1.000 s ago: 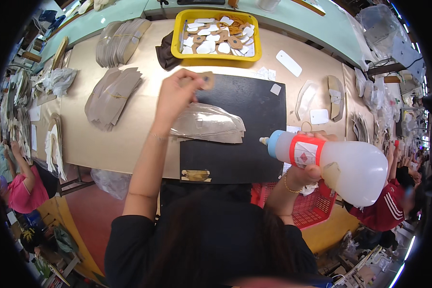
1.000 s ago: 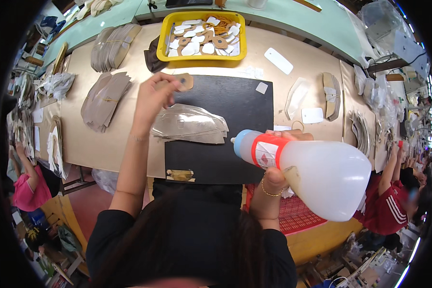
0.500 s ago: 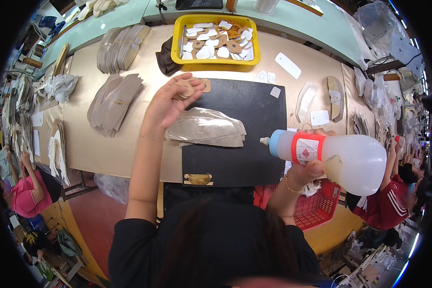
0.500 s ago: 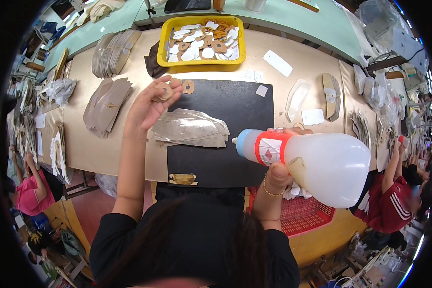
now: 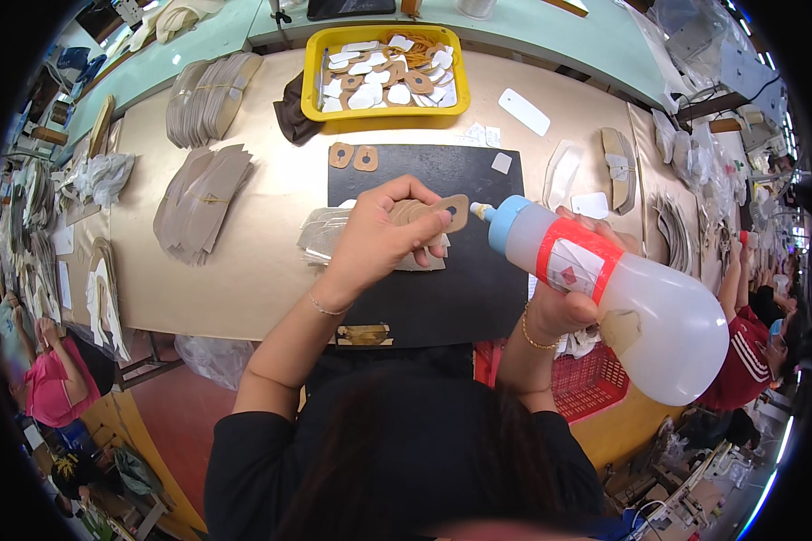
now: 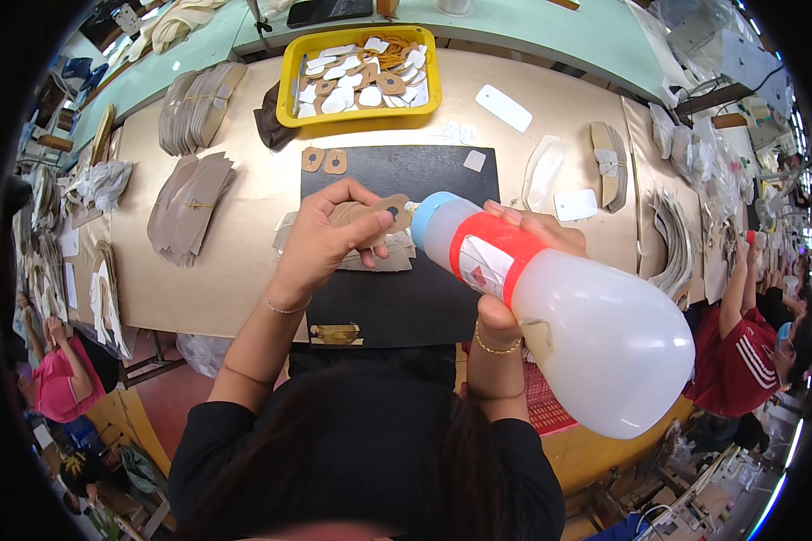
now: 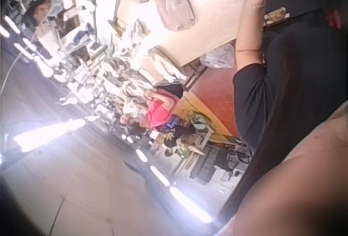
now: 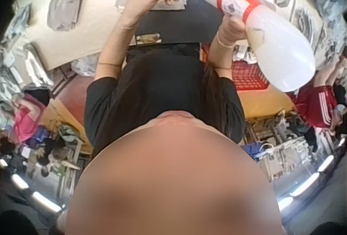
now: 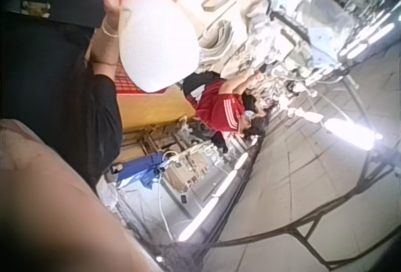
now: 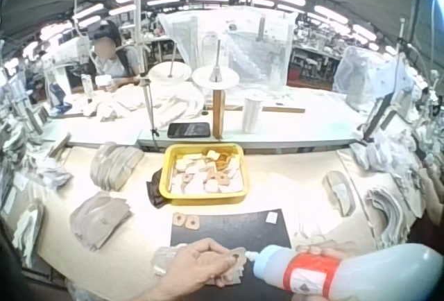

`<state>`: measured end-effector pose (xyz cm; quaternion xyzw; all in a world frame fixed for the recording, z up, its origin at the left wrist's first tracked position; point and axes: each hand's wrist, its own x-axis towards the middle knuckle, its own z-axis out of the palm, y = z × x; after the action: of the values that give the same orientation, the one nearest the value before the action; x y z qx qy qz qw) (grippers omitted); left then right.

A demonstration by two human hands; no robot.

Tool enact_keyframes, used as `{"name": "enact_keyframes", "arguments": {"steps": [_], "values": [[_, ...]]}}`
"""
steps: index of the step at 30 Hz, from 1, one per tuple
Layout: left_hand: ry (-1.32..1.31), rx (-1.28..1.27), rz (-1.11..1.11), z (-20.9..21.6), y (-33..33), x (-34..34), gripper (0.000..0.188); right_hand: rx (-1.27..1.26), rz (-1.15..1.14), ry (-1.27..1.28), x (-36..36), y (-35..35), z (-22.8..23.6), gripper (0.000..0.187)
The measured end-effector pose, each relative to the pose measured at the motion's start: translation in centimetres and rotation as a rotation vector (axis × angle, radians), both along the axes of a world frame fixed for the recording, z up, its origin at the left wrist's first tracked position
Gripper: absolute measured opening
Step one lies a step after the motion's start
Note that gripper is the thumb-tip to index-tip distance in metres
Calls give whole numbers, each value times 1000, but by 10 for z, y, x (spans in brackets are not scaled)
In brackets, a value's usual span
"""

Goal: The person handles white fabric pieces and small circular cardboard inserts at a workbench. They apply glue from a squeeze bottle onto the cardboard pieces and place them into a yellow tray. The person also moves a red basket and organizes materials on the table.

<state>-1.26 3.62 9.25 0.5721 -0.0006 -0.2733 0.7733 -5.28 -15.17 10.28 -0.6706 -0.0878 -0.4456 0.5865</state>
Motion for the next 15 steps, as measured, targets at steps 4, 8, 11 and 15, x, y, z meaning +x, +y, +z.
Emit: {"name": "enact_keyframes", "arguments": {"steps": [4, 8, 11, 15], "values": [[-35, 6, -8, 2, -5, -5, 22, -86, 53, -22, 3, -4, -6, 86], [-27, 41, 5, 7, -7, -7, 22, -190, 89, -47, 4, -8, -10, 84], [-50, 72, 4, 10, -7, -7, 23, -227, 58, -17, 3, -9, -10, 82], [-48, 84, -28, 11, -7, -9, 23, -199, 21, -3, 5, -7, -9, 83]]}}
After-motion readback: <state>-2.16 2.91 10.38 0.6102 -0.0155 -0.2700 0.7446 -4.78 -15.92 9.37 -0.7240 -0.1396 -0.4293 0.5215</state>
